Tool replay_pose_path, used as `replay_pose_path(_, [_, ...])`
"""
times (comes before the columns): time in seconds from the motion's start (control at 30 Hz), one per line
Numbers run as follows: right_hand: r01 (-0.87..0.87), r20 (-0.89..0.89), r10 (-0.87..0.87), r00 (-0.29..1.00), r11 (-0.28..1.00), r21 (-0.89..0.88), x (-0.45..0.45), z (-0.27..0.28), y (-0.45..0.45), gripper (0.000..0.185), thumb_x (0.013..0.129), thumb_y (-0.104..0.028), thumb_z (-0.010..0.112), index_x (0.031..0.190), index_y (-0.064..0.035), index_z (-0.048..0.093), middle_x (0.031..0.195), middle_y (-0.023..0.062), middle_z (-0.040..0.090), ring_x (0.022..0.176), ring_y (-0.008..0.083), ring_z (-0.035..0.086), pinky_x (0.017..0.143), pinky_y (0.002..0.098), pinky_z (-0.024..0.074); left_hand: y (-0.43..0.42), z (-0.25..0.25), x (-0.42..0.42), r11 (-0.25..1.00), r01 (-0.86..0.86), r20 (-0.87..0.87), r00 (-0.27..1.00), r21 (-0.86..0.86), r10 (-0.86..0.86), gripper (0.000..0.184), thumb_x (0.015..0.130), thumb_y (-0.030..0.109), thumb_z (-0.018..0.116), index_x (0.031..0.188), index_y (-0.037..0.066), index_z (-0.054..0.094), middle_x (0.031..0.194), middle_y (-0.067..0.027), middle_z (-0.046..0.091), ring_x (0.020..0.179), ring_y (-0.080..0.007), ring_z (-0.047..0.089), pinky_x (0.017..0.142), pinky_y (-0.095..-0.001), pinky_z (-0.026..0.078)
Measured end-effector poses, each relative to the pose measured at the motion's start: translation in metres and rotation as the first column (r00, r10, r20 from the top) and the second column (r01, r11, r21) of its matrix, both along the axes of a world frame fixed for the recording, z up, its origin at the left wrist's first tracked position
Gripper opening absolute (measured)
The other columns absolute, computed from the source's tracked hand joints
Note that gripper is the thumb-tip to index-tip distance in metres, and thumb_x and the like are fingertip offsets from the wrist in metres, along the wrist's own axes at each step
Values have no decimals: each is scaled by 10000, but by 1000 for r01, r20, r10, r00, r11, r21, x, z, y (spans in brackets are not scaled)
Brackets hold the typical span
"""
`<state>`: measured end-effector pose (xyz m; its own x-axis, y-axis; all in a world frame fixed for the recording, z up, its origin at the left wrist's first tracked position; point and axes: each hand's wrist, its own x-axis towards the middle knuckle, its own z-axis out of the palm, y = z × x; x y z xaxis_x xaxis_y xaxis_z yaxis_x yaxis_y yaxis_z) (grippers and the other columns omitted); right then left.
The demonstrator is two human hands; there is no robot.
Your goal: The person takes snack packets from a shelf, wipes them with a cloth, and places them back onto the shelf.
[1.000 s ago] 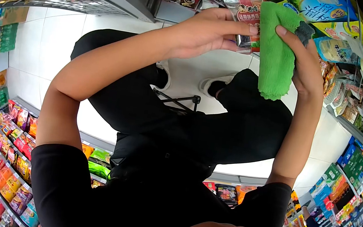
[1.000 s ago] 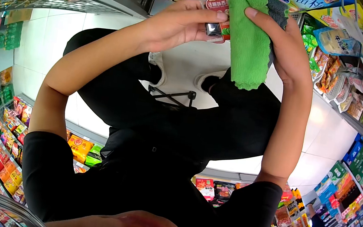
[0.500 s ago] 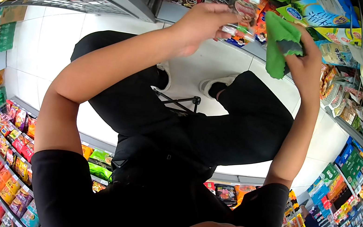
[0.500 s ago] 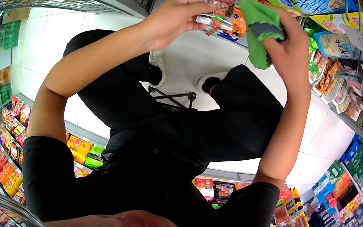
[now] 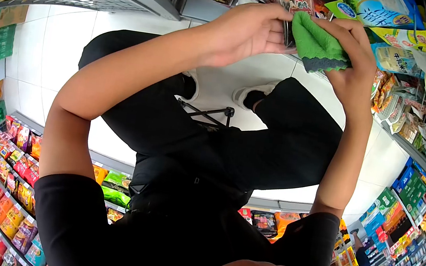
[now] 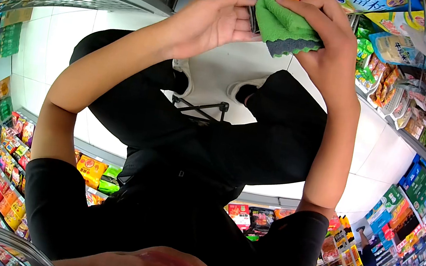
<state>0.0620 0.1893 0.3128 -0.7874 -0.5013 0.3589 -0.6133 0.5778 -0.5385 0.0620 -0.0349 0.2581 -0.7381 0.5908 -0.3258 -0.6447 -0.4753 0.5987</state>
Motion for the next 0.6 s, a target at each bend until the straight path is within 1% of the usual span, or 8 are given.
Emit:
replay_pose_path(0.03, [-5,-3,5,1000,1000,19,0,-2,0,537,663,63,756,1175,-100,761,1022,71,657,949,256,644,824,346,521,1,5,0,1000,-13,64,998,23,11,389,1084,254,486,1350,-25,546,1320,-172,645,1256,-252,635,1150,-417,473])
replay_pose_path(0.13, [-41,3,41,999,997,73,0,-7,-3,532,655,46,757,1161,-119,769,1025,73,665,964,272,640,835,366,520,0,11,1,997,-2,85,996,-75,8,422,1091,282,478,1372,-29,530,1334,-192,636,1248,-250,643,1145,-408,477])
replay_pose_path(0.23, [-108,21,107,994,990,93,5,-5,-10,523,651,45,751,1140,-139,777,1016,63,676,959,279,639,829,371,523,-3,-1,1,996,25,117,993,-80,-16,429,1098,292,472,1378,-28,531,1352,-185,633,1243,-247,649,1135,-390,484])
replay_pose_path(0.33, [-7,6,7,1000,993,117,2,-6,-8,519,650,47,749,1133,-141,776,1011,53,677,963,277,646,820,365,530,-5,-7,1,990,92,85,993,-108,-83,426,1104,294,460,1380,-23,533,1335,-168,643,1225,-239,659,1120,-384,496])
replay_pose_path(0.43, [-44,-44,47,998,997,57,0,-14,-9,534,642,57,745,1133,-153,779,1019,48,674,971,273,652,814,359,534,-4,-9,1,993,68,74,995,-96,-61,422,1111,296,450,1376,-20,535,1329,-156,648,1225,-237,658,1115,-376,500])
replay_pose_path(0.53, [-152,59,145,988,979,134,8,-13,-14,553,639,64,741,1140,-166,783,1039,43,677,984,274,655,823,362,535,-5,-14,3,989,27,144,990,-146,-6,419,1115,301,446,1373,-18,533,1319,-157,648,1225,-234,658,1118,-382,498])
replay_pose_path(0.57, [-177,86,166,982,975,134,7,-13,-14,581,624,71,735,1147,-179,785,1052,41,676,983,280,653,824,365,536,-5,-15,4,991,17,144,990,-136,3,418,1117,302,446,1371,-18,531,1317,-157,646,1222,-233,659,1118,-385,499])
replay_pose_path(0.6, [-140,71,132,989,982,129,6,-14,-14,584,620,71,734,1145,-179,785,1046,42,675,982,279,652,824,365,537,-5,-13,4,992,7,144,990,-126,12,418,1118,303,445,1370,-19,530,1315,-158,645,1219,-231,659,1117,-388,500])
